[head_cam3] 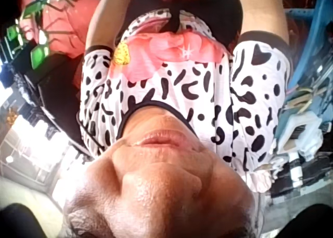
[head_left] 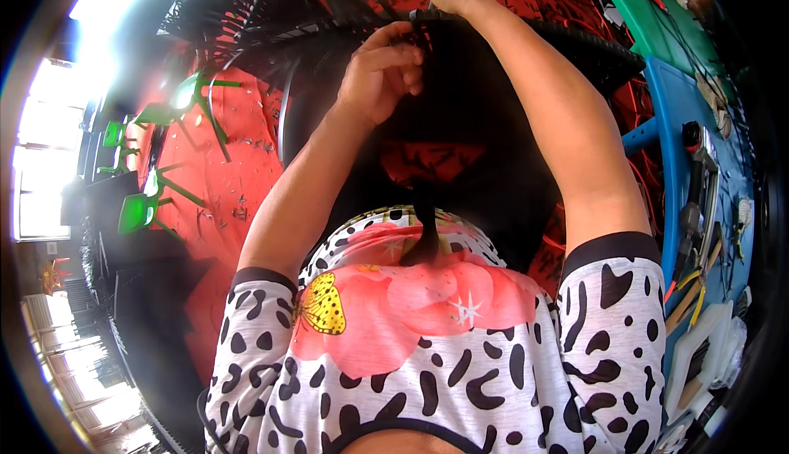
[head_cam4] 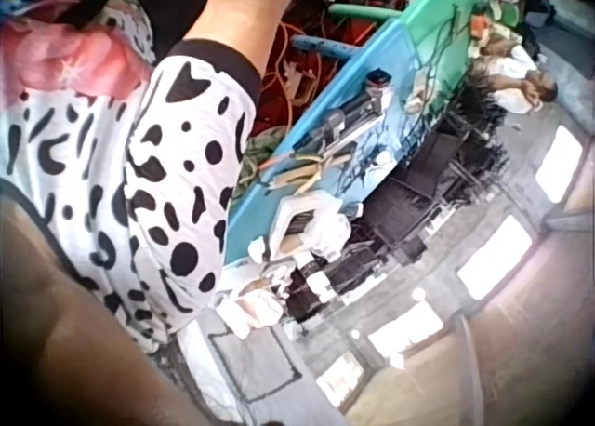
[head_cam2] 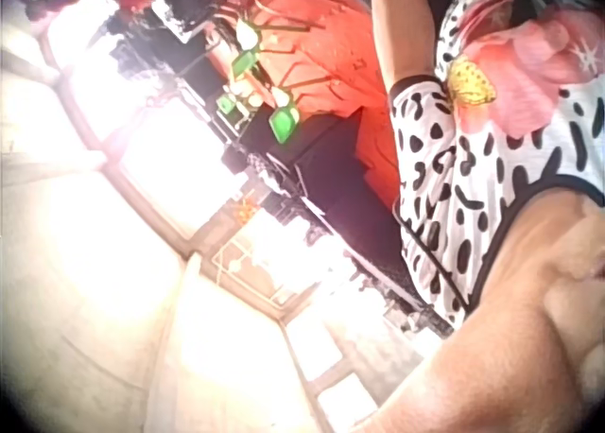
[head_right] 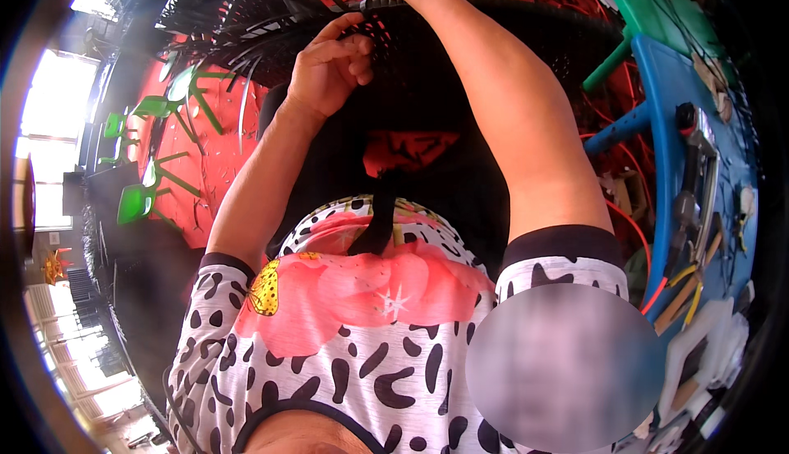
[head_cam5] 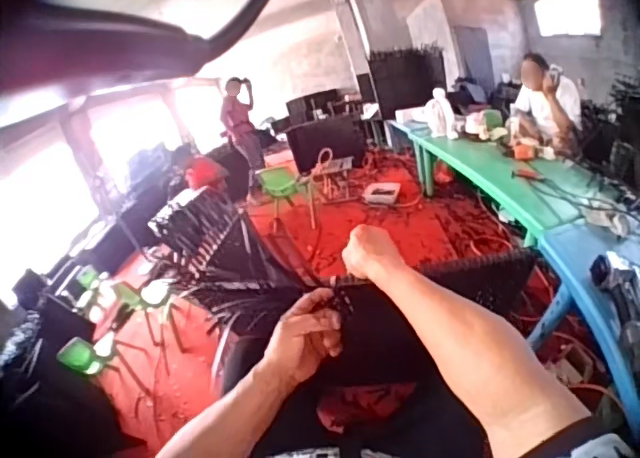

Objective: The person weaves black plastic strips onto a furniture frame by hand and secures them with a pneumatic stapler. They also use pliers to pull the strips and scissors to cut off excess material.

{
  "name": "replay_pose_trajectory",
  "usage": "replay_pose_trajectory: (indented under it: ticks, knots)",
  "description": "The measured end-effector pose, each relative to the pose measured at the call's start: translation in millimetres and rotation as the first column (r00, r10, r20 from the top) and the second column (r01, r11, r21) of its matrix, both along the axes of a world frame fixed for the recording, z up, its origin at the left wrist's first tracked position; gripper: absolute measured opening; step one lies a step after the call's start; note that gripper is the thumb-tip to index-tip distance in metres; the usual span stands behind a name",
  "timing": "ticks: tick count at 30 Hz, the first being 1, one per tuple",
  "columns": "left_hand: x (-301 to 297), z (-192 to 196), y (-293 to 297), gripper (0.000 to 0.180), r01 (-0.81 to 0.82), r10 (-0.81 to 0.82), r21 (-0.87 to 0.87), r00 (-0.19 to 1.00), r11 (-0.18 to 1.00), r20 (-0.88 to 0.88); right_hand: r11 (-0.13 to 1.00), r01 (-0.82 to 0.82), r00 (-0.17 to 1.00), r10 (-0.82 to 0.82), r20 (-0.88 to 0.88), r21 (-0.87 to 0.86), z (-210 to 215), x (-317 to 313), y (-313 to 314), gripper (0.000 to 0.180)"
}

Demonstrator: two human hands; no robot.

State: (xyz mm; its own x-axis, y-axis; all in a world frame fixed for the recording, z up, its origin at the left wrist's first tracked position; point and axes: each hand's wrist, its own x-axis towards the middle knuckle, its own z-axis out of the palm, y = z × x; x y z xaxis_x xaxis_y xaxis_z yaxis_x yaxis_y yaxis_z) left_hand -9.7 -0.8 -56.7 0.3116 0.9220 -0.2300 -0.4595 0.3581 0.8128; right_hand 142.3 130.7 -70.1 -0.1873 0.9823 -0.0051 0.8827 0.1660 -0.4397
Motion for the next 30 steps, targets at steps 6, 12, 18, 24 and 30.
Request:
replay_pose_trajectory:
  ticks: [6, 12, 18, 24, 30]
  knots:
    - [-11.5, 4.3, -8.3, 0.040, 0.080, -0.073, -0.017, 0.968, 0.997, 0.239, 0.992, 0.115, 0.993, -0.113, -0.039, 0.052, -11.3, -7.9, 2.9, 0.021]
    - [-20.1, 1.8, -6.7, 0.046, 0.035, 0.121, 0.270, 0.832, 0.962, -0.541, 0.992, -0.081, 0.996, 0.083, -0.020, 0.095, 19.3, -15.9, -23.5, 0.028]
    - [-10.2, -11.0, -19.6, 0.046, 0.253, 0.640, 0.709, 0.310, 0.658, -0.704, 0.957, -0.142, 0.989, 0.145, 0.005, 0.253, 11.4, -14.5, -21.8, 0.024]
    - [-10.6, 3.0, 18.3, 0.041, 0.570, 0.807, 0.814, 0.426, 0.111, -0.408, 0.996, -0.044, 0.998, 0.040, 0.046, 0.082, -17.7, -3.1, -5.5, 0.025]
    - [-39.0, 2.7, 68.8, 0.025, 0.678, 0.457, 0.390, 0.089, 0.623, -0.885, 0.998, -0.051, 0.999, 0.051, 0.021, 0.024, -7.9, -15.1, -4.3, 0.026]
